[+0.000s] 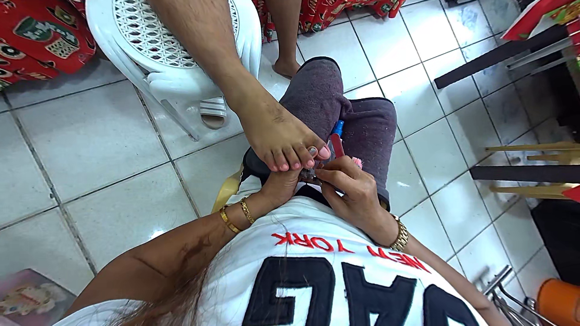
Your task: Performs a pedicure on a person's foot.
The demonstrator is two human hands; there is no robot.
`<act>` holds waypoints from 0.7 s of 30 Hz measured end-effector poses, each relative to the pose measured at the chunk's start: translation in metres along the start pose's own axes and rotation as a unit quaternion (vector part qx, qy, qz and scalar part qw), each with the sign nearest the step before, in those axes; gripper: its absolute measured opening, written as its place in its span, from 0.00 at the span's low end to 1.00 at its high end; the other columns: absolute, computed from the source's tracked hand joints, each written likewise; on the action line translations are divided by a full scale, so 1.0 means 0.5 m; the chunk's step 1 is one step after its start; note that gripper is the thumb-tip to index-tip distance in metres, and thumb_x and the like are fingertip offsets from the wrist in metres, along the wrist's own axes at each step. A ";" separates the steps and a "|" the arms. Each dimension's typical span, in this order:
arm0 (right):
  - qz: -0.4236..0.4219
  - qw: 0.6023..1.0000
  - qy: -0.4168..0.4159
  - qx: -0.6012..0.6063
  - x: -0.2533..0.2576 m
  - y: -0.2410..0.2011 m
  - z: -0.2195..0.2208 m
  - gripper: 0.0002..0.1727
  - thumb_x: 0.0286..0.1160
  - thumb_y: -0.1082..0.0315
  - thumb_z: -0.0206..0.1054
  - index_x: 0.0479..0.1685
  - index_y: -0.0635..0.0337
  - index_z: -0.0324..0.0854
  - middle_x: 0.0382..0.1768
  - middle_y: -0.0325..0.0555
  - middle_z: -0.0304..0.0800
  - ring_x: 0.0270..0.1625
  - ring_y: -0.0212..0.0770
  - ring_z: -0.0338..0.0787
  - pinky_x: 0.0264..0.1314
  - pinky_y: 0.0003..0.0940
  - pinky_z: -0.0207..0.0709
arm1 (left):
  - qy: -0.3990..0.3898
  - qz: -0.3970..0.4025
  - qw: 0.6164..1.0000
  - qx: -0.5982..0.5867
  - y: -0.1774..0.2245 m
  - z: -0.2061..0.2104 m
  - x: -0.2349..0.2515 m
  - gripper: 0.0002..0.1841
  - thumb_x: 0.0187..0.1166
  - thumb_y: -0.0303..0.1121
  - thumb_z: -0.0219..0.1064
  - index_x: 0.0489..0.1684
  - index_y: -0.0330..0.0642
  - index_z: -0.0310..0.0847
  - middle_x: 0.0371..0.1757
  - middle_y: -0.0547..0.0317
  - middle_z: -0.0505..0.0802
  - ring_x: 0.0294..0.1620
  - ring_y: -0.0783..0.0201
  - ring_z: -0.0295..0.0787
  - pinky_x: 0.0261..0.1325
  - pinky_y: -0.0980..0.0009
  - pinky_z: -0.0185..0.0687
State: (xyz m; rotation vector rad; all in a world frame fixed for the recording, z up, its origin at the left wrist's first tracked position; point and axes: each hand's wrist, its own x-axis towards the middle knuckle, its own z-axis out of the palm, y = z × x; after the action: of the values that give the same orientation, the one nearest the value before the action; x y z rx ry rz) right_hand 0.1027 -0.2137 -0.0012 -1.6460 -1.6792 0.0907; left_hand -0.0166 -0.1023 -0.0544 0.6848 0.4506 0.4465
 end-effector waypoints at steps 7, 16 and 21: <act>0.011 0.999 0.021 0.042 -0.001 0.010 -0.012 0.06 0.65 0.72 0.68 0.34 0.68 0.84 0.31 0.49 0.84 0.36 0.31 0.84 0.38 0.17 0.77 | -0.005 0.024 0.999 0.041 -0.005 -0.008 0.005 0.07 0.86 0.33 0.61 0.43 0.55 0.87 0.39 0.70 0.92 0.39 0.75 0.87 0.42 0.77 0.84; 0.027 0.997 0.010 0.072 0.004 0.015 -0.023 0.06 0.62 0.72 0.68 0.30 0.67 0.83 0.27 0.46 0.82 0.33 0.28 0.80 0.34 0.15 0.71 | -0.014 0.030 0.999 0.042 -0.006 -0.016 0.003 0.06 0.85 0.34 0.63 0.43 0.55 0.86 0.39 0.71 0.91 0.40 0.75 0.87 0.46 0.76 0.85; 0.024 0.996 0.016 0.082 0.003 0.015 -0.021 0.06 0.62 0.72 0.67 0.31 0.68 0.82 0.29 0.46 0.82 0.35 0.28 0.81 0.37 0.15 0.73 | -0.021 0.033 0.998 0.052 -0.004 -0.020 -0.002 0.06 0.86 0.34 0.62 0.42 0.56 0.86 0.38 0.71 0.91 0.38 0.76 0.87 0.42 0.78 0.85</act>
State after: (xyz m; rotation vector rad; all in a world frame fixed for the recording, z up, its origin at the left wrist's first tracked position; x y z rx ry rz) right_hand 0.1150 -0.2158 0.0030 -1.5569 -1.5661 0.2195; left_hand -0.0222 -0.0992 -0.0621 0.8110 0.4143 0.4730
